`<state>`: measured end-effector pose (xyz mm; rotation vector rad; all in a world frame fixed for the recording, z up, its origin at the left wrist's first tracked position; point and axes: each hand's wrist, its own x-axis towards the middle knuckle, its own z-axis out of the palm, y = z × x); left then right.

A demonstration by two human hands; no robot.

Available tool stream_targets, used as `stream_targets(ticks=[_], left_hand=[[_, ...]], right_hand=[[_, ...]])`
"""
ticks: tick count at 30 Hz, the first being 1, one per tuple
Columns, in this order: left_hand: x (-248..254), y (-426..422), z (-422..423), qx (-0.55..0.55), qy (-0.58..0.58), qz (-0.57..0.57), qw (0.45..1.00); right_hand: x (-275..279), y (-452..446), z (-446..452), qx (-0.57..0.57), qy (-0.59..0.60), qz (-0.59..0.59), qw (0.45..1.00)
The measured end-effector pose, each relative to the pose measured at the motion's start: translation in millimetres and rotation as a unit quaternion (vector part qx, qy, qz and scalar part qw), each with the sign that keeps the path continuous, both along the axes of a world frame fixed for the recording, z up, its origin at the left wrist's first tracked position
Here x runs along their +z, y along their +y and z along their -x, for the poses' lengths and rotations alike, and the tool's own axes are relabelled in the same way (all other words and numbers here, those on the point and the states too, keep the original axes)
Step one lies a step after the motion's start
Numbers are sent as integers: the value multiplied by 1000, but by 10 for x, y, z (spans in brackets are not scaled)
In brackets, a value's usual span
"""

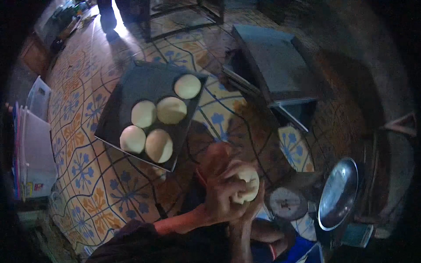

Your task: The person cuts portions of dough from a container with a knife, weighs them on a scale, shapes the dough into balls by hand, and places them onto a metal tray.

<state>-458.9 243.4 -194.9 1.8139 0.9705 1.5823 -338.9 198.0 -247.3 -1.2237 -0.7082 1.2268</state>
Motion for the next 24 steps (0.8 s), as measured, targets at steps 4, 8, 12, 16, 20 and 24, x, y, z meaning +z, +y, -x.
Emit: stream_targets(ticks=[4,8,12,16,20,24], left_hand=[[343,-79,428,197,3,-22,980],[194,-323,471,288,-186,-19,939],[-39,-229,442,218,-140,77,963],[-310,-49,273,182,-323,118,921],[-512,16,16,-72,-366,223,901],[-1093,-930,-618,-329,-219,435,809]], right_hand=[[851,749,816,-35,-66,-199,977],[809,1765,1294,126,-486,-236,832],[622,2224,1771,168,-564,-356,726],[431,1607,1201,267,-240,-276,892],[210,521,256,319,-341,-117,876],[427,-58,-293,58,-304,-102,945]])
